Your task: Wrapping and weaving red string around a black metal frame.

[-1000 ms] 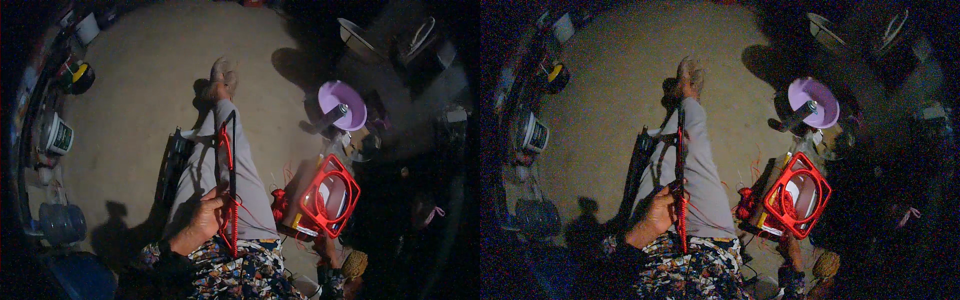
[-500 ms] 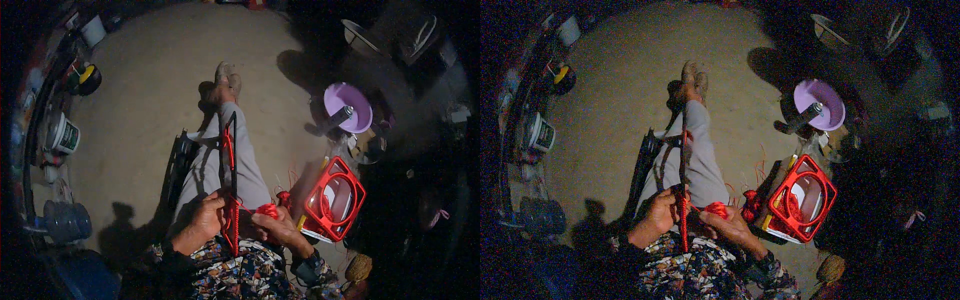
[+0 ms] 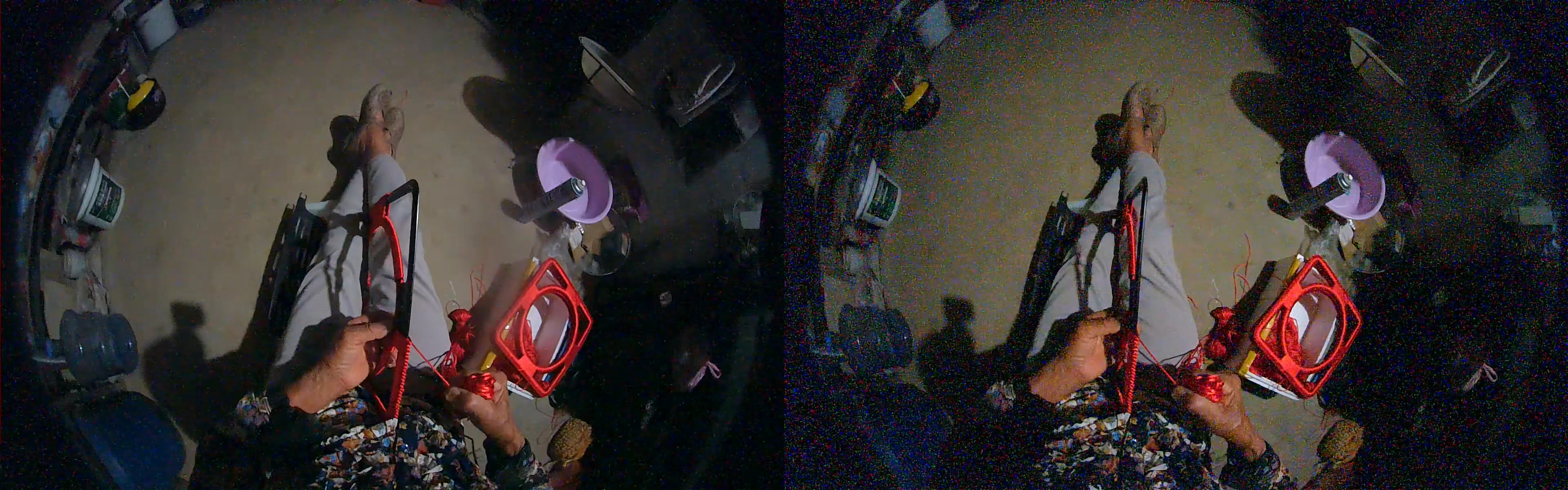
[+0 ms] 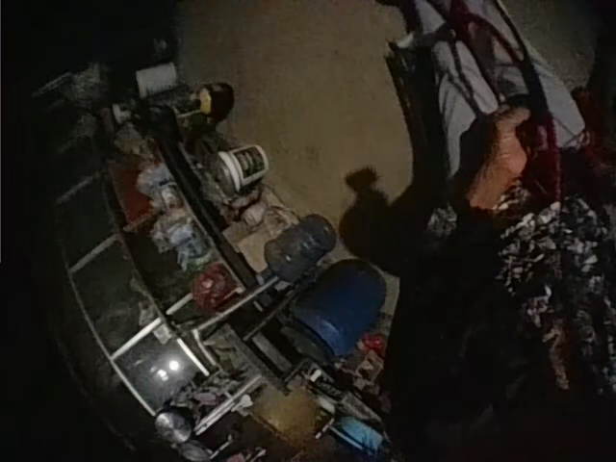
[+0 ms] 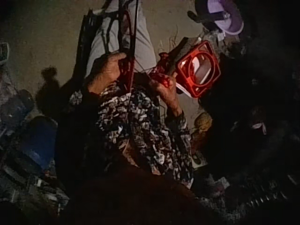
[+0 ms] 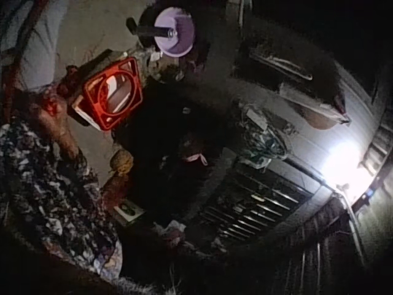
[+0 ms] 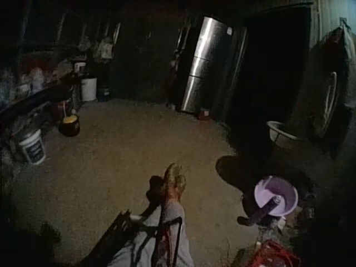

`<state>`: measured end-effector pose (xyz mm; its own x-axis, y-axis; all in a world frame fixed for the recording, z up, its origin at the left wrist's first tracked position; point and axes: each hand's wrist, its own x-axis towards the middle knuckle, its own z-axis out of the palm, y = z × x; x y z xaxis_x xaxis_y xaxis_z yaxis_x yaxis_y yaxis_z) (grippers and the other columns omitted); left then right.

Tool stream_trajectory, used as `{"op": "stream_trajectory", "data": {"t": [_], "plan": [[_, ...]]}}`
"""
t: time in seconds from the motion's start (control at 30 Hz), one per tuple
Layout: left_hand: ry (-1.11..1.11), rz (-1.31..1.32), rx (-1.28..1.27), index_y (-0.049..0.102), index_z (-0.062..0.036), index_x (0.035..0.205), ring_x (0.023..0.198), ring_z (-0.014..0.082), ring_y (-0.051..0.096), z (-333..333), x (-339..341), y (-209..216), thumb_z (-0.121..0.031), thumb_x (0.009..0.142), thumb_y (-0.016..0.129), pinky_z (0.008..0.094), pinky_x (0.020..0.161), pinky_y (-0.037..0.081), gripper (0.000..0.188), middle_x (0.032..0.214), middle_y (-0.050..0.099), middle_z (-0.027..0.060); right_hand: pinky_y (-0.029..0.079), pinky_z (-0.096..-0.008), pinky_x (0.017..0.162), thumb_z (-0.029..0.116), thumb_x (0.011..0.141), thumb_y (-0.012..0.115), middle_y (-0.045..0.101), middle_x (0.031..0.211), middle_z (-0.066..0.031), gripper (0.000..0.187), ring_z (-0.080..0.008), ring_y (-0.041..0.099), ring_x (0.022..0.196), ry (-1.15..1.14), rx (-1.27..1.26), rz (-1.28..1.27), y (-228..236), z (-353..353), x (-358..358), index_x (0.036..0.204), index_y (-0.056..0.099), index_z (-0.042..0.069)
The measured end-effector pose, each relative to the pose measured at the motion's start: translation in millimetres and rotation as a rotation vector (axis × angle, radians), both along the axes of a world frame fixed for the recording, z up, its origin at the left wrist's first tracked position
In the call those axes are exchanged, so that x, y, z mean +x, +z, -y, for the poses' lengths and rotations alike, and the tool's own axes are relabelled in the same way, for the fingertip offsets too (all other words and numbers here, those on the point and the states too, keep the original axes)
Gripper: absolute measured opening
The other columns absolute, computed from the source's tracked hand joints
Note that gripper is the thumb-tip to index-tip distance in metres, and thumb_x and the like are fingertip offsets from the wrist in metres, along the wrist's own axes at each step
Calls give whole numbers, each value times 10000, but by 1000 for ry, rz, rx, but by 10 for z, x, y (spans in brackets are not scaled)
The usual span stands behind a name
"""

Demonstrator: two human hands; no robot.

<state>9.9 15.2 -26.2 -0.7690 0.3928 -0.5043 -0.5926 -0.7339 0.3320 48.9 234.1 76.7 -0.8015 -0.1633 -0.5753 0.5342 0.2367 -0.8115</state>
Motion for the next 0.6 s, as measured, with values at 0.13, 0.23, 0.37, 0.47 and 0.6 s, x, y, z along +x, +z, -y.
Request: {"op": "stream_trajectory", "data": {"t": [0.13, 0.23, 0.37, 0.47, 0.6], "plan": [[-46, -36, 87, 637, -32, 994, 719, 207, 654, 39, 5, -24, -115, 782, 613, 344, 612, 530, 229, 868, 685, 79, 382, -235, 503, 209, 797, 692, 545, 625, 63, 164, -49, 471, 551, -20, -104, 6, -235, 0, 126, 789, 643, 53], [-66, -51, 114, 621, -49, 1013, 672, 210, 650, 27, 2, -12, -109, 778, 613, 363, 535, 522, 243, 857, 682, 78, 384, -233, 508, 218, 798, 691, 549, 638, 65, 158, -48, 472, 562, -16, -83, 26, -388, -23, 222, 816, 658, 64], [-67, -9, 75, 601, -53, 959, 640, 220, 625, -1, -7, -17, -120, 800, 596, 372, 521, 494, 173, 837, 665, 91, 388, -251, 453, 207, 789, 666, 548, 596, -1, 188, -92, 499, 497, -67, -84, -37, -490, 29, 312, 730, 596, 43], [-74, -61, 113, 593, -56, 948, 648, 227, 616, 8, -13, -68, -124, 808, 585, 372, 532, 481, 156, 832, 659, 96, 381, -252, 442, 273, 812, 680, 520, 587, 9, 246, -94, 453, 461, -173, -38, 27, -527, 6, 230, 843, 599, 43], [-38, -34, 38, 589, -66, 983, 671, 236, 620, 9, -15, -143, -116, 799, 576, 376, 538, 480, 191, 837, 661, 97, 387, -245, 497, 288, 866, 646, 510, 668, 15, 283, -108, 413, 489, -451, -539, -21, -576, -239, -80, 1005, 562, 56]]}}
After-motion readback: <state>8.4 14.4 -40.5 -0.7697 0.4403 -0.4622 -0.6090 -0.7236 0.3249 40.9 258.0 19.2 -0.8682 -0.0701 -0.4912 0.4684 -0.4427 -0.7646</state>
